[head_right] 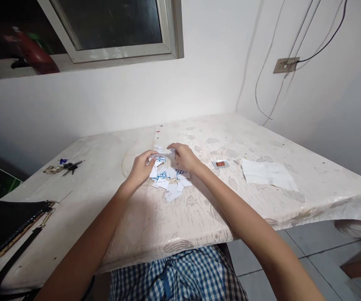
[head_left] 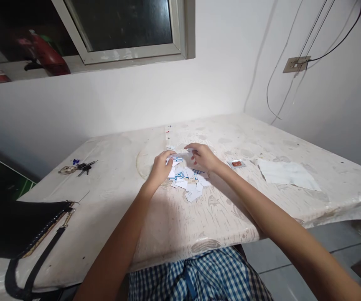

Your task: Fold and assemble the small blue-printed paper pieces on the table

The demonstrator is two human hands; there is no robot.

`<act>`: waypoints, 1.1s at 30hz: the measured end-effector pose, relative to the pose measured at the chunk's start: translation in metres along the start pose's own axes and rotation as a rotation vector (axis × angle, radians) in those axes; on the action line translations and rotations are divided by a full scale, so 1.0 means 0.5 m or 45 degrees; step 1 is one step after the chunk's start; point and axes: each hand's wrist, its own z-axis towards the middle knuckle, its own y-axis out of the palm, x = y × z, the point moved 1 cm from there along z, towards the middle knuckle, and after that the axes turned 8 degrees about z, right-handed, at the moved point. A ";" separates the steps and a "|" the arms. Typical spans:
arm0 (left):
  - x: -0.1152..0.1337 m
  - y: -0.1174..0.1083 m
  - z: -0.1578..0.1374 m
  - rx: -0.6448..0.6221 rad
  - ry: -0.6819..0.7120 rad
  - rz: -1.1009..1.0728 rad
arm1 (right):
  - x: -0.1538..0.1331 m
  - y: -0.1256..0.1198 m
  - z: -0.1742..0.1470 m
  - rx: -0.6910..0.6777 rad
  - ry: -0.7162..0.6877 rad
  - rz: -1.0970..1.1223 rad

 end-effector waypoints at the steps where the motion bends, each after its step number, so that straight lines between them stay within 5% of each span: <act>1: -0.004 -0.004 0.003 0.077 -0.021 -0.008 | 0.001 -0.003 0.001 0.055 -0.024 0.038; 5: -0.009 -0.022 0.010 0.332 -0.086 -0.063 | -0.003 -0.010 0.005 0.198 -0.093 0.151; 10: -0.007 -0.040 0.012 0.464 -0.088 -0.091 | -0.009 -0.015 0.006 0.255 -0.045 0.326; 18: -0.017 -0.040 0.010 0.488 -0.166 -0.157 | -0.034 -0.024 0.000 0.246 -0.069 0.458; 26: -0.012 -0.036 0.013 0.453 -0.126 -0.200 | -0.030 -0.044 0.003 0.393 -0.063 0.212; 29: -0.010 -0.037 0.012 0.399 -0.145 -0.209 | -0.022 -0.091 -0.005 0.310 0.114 -0.141; 33: -0.008 -0.041 0.009 0.462 -0.195 -0.088 | 0.004 -0.174 -0.031 0.014 0.566 -0.529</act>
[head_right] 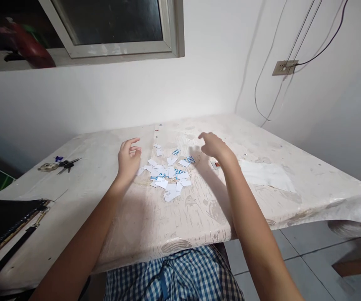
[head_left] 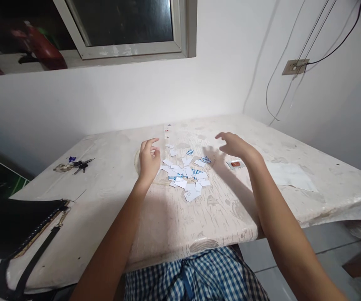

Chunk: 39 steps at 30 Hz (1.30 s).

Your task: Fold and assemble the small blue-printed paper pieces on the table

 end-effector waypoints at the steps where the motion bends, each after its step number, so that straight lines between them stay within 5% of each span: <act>1: 0.000 -0.001 0.000 0.020 -0.006 0.018 | 0.015 -0.010 -0.001 -0.086 0.101 -0.076; 6: -0.009 0.000 0.003 0.040 -0.028 0.044 | 0.052 -0.009 -0.003 -0.441 0.461 -0.337; 10: -0.020 0.002 0.005 0.040 -0.029 0.055 | 0.046 0.002 -0.006 -0.507 0.650 -0.374; 17: -0.031 -0.001 0.006 0.045 -0.004 0.111 | 0.040 -0.010 -0.017 -0.513 0.634 -0.362; 20: -0.033 -0.001 0.009 0.047 -0.001 0.115 | 0.047 -0.010 -0.014 -0.360 0.596 -0.400; 26: -0.023 -0.003 0.010 0.023 -0.024 0.138 | 0.040 0.000 0.005 -0.054 0.236 -0.295; 31: 0.007 -0.001 0.000 -0.101 -0.024 0.152 | -0.038 0.033 -0.001 0.122 -0.440 0.270; 39: 0.061 0.028 -0.033 -0.780 -0.224 -0.465 | -0.135 0.103 -0.041 -0.431 -0.500 1.255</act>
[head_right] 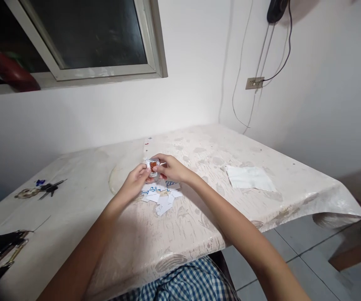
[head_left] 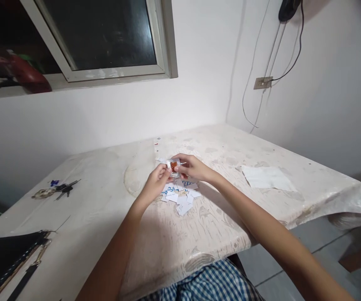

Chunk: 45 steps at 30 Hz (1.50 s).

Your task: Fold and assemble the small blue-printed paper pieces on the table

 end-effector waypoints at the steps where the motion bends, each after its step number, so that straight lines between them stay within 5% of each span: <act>1: 0.003 0.002 -0.001 -0.046 0.004 -0.025 | 0.000 0.003 -0.001 -0.009 0.016 0.060; 10: 0.040 -0.011 -0.020 -0.081 -0.055 -0.462 | 0.000 0.001 -0.008 -0.071 0.145 0.604; 16: 0.057 -0.016 -0.028 -0.297 -0.128 -0.668 | 0.016 0.006 -0.006 -0.217 0.188 0.677; 26: 0.022 -0.054 -0.022 -0.625 -0.374 -0.563 | 0.041 0.017 0.002 -0.528 0.225 0.636; 38: 0.012 -0.058 -0.017 -0.802 -0.189 -0.550 | 0.058 0.022 0.005 -0.558 0.372 0.776; 45: 0.010 -0.045 -0.014 -0.748 -0.163 -0.573 | 0.060 0.026 0.004 -0.556 0.387 0.842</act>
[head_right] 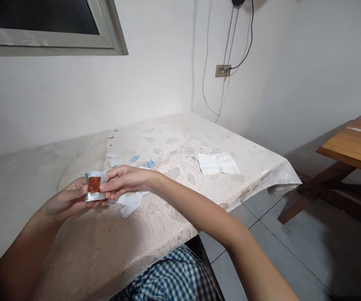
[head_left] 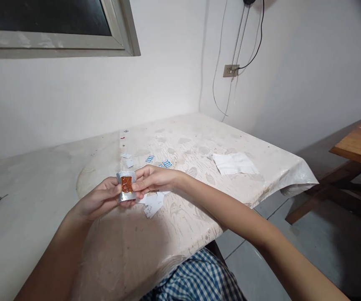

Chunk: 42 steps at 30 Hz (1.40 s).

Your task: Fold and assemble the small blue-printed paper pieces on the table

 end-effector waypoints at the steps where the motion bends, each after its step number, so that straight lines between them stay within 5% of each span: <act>1: 0.004 0.004 -0.001 0.017 0.011 0.002 | -0.003 0.002 -0.001 -0.005 -0.024 0.002; 8: 0.059 0.047 -0.017 0.396 0.164 0.219 | -0.052 0.045 -0.032 0.041 -0.283 -0.335; 13: 0.082 0.070 -0.027 1.045 0.671 1.134 | -0.078 0.074 -0.054 0.499 -0.751 -1.001; 19: 0.086 0.089 -0.047 1.273 1.370 1.730 | -0.079 0.126 -0.076 0.588 -1.517 -1.718; 27: 0.109 0.118 -0.074 1.468 1.626 1.879 | -0.066 0.182 -0.096 0.602 -1.801 -1.846; 32: 0.116 0.132 -0.076 1.471 1.656 1.988 | -0.063 0.180 -0.095 0.579 -1.688 -1.539; 37: 0.101 0.162 -0.066 1.190 1.636 1.982 | -0.067 0.153 -0.080 0.365 -0.899 -0.750; 40: 0.094 0.173 -0.063 1.237 1.553 1.641 | -0.068 0.142 -0.074 0.196 -0.621 -0.475; 42: 0.094 0.168 -0.063 1.273 1.339 1.267 | -0.071 0.137 -0.073 0.113 -0.576 -0.400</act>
